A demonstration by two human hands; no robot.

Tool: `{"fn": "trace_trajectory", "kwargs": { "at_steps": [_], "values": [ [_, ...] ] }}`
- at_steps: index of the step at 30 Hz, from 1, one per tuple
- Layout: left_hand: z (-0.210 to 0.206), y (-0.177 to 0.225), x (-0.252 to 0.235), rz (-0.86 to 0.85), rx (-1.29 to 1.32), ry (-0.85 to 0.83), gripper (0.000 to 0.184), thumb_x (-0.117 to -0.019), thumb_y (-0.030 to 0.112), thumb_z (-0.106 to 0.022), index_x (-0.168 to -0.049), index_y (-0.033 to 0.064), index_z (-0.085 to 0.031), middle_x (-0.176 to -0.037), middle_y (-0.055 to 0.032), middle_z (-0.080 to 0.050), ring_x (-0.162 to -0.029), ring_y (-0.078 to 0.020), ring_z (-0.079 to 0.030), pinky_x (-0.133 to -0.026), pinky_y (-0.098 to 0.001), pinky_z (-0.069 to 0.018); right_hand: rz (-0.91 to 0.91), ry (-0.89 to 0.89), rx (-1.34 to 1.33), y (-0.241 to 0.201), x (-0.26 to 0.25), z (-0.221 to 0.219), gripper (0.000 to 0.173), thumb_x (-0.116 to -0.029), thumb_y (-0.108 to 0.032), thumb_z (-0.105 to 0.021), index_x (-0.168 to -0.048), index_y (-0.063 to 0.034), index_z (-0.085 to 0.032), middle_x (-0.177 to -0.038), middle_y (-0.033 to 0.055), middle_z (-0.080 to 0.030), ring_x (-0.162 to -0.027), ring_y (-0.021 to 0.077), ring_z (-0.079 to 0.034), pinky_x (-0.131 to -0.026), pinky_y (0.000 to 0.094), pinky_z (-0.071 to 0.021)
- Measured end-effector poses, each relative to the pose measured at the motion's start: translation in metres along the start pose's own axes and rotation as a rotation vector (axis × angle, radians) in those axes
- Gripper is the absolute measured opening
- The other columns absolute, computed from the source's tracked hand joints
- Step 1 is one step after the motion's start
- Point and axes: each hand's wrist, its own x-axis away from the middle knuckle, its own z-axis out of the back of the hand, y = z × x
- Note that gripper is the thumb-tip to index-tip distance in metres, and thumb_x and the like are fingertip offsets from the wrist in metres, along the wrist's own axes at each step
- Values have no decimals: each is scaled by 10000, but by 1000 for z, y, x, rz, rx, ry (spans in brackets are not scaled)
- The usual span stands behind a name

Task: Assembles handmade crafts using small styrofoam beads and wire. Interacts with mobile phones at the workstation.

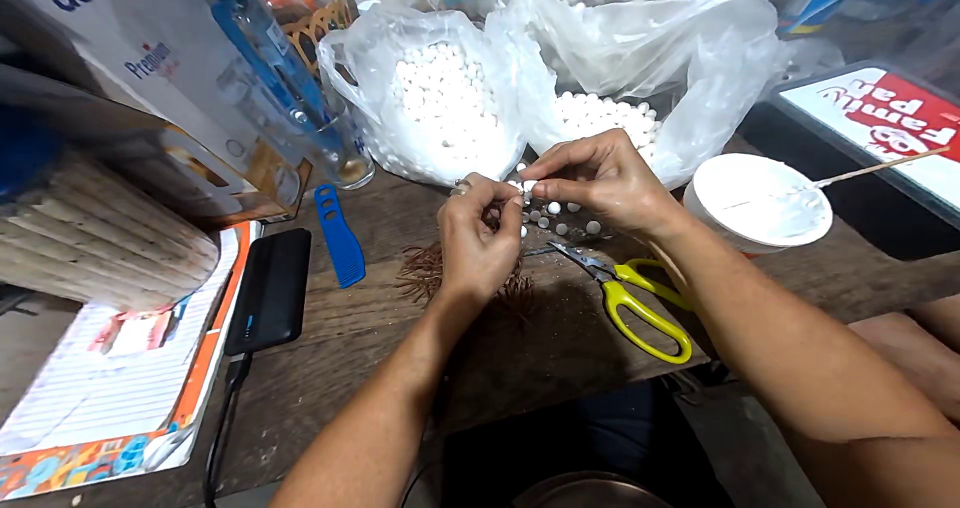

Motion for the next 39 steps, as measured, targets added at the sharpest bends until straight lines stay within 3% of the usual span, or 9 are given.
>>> {"fn": "trace_trajectory", "kwargs": {
  "at_steps": [5,11,14,18,27,31,39],
  "values": [
    [1,1,0,-5,-9,7,88,-929,14,-615,-876,6,-685,-843,-34,-578,-691,4,-533,-606,-104,-425,-18,7,43,0,0,-1,95,-891,33,-690,-969,21,-741,-888,-3,-741,-752,-46,-657,-725,126,-553],
    [2,2,-2,9,0,2,88,-927,17,-618,-875,8,-689,-831,-28,-570,-685,7,-527,-604,-102,-421,-26,-25,34,-9,0,2,181,-931,19,-638,-1083,46,-733,-1024,35,-735,-873,-24,-675,-791,143,-567],
    [2,2,-2,20,13,4,88,-931,15,-620,-870,6,-683,-835,-32,-566,-677,11,-532,-594,-95,-430,-1,-38,26,-7,-1,4,207,-921,27,-649,-1113,50,-721,-1023,21,-747,-862,-29,-678,-794,147,-568],
    [3,2,-2,26,22,4,78,-931,13,-626,-888,5,-691,-850,-35,-583,-696,8,-551,-614,-100,-452,23,-30,29,-5,-1,5,167,-883,32,-671,-1041,15,-725,-935,-17,-729,-801,-23,-661,-747,152,-564],
    [0,1,0,-16,14,26,78,-922,12,-619,-880,3,-684,-855,-38,-585,-708,0,-547,-618,-106,-440,-10,40,22,-3,0,-1,73,-913,8,-669,-912,-27,-733,-803,-59,-718,-700,-44,-646,-690,138,-558],
    [2,4,-1,46,63,39,63,-944,18,-641,-920,2,-697,-873,-30,-599,-709,17,-581,-633,-101,-489,-46,112,-48,-4,-1,1,103,-908,11,-669,-945,-50,-743,-835,-65,-731,-733,-15,-667,-708,174,-574],
    [3,8,-1,105,182,117,53,-965,23,-644,-948,24,-694,-878,3,-596,-671,19,-555,-592,-108,-471,-233,144,-253,-4,-1,-7,196,-867,109,-650,-935,-44,-752,-827,-44,-746,-689,6,-670,-670,179,-578]
  ]
}}
